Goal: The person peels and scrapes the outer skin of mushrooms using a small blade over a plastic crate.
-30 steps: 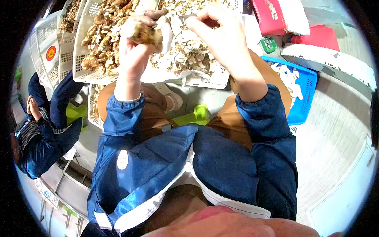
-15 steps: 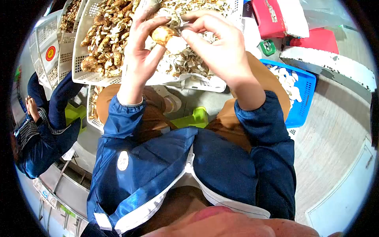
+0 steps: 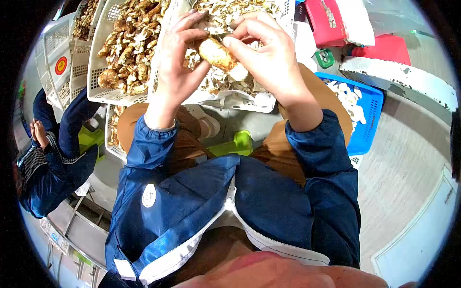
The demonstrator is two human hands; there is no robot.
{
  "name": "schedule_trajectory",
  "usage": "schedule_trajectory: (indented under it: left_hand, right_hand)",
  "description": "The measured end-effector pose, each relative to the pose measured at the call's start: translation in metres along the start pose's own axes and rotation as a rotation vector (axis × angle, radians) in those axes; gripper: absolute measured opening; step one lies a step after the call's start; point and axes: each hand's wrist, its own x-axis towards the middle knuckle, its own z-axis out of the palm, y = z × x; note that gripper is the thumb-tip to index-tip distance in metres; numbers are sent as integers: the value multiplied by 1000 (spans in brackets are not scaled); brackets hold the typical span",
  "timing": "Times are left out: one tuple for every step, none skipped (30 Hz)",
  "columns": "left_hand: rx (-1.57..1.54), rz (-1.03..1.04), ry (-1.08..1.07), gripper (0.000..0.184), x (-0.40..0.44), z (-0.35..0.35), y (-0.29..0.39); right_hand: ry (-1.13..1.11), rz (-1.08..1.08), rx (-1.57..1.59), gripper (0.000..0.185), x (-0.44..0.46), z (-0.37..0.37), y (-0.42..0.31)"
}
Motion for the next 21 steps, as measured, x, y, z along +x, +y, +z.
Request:
schedule_trajectory:
  left_hand:
    - [37, 27, -13, 45, 2, -2, 1]
    - [73, 54, -27, 46, 4, -3, 1]
    - [68, 47, -3, 47, 3, 0, 3]
    - [70, 43, -1, 48, 2, 1, 3]
    - [73, 38, 2, 49, 1, 1, 3]
    - [77, 34, 5, 49, 1, 1, 3]
    - [81, 33, 4, 50, 1, 0, 3]
    - [83, 32, 2, 50, 0, 0, 4]
    - [85, 32, -1, 51, 0, 1, 5]
    - [108, 40, -5, 51, -1, 1, 5]
    - [131, 48, -9, 51, -1, 0, 5]
    - [155, 57, -13, 52, -1, -1, 5]
    - [147, 57, -8, 51, -1, -1, 4]
    - [139, 58, -2, 51, -2, 0, 4]
    - [131, 59, 4, 51, -2, 0, 4]
    - [107, 46, -1, 49, -3, 0, 2]
    - [84, 33, -6, 48, -4, 0, 1]
    - [60, 20, -11, 47, -5, -1, -2]
    - [-8, 3, -29, 45, -6, -2, -5]
    - [-144, -31, -1, 45, -6, 0, -7]
    - [-279, -65, 27, 46, -6, 3, -10]
  right_hand:
    - [-19, 16, -60, 12, 1, -2, -3]
    - [-7, -5, -72, 12, 1, -1, -1]
    - [6, -26, -85, 12, 1, 1, 2]
    - [19, -46, -98, 12, 1, 2, 3]
    - [19, 1, -129, 12, -1, 2, -1]
    - [33, -10, -131, 12, -1, 3, -2]
    - [48, -21, -131, 11, -1, 3, -3]
    - [62, -31, -132, 11, -2, 3, -3]
    - [109, -87, -95, 8, -1, 5, 1]
    - [107, -56, -75, 8, -2, 5, -1]
    - [104, -25, -54, 7, -3, 5, -4]
    - [101, 7, -33, 6, -3, 5, -6]
    - [106, -5, -23, 7, -3, 5, -3]
    - [111, -16, -13, 8, -3, 6, 1]
    - [115, -28, -3, 9, -3, 5, 3]
    - [65, 66, 41, 8, -3, 2, 2]
    - [14, 160, 85, 8, -3, -4, -1]
    - [-37, 253, 129, 8, -3, -9, -3]
    - [-53, 293, 141, 7, 0, -10, 2]
    - [-84, 367, 234, 6, 3, -18, 0]
    - [-67, 397, 448, 5, 5, -19, 6]
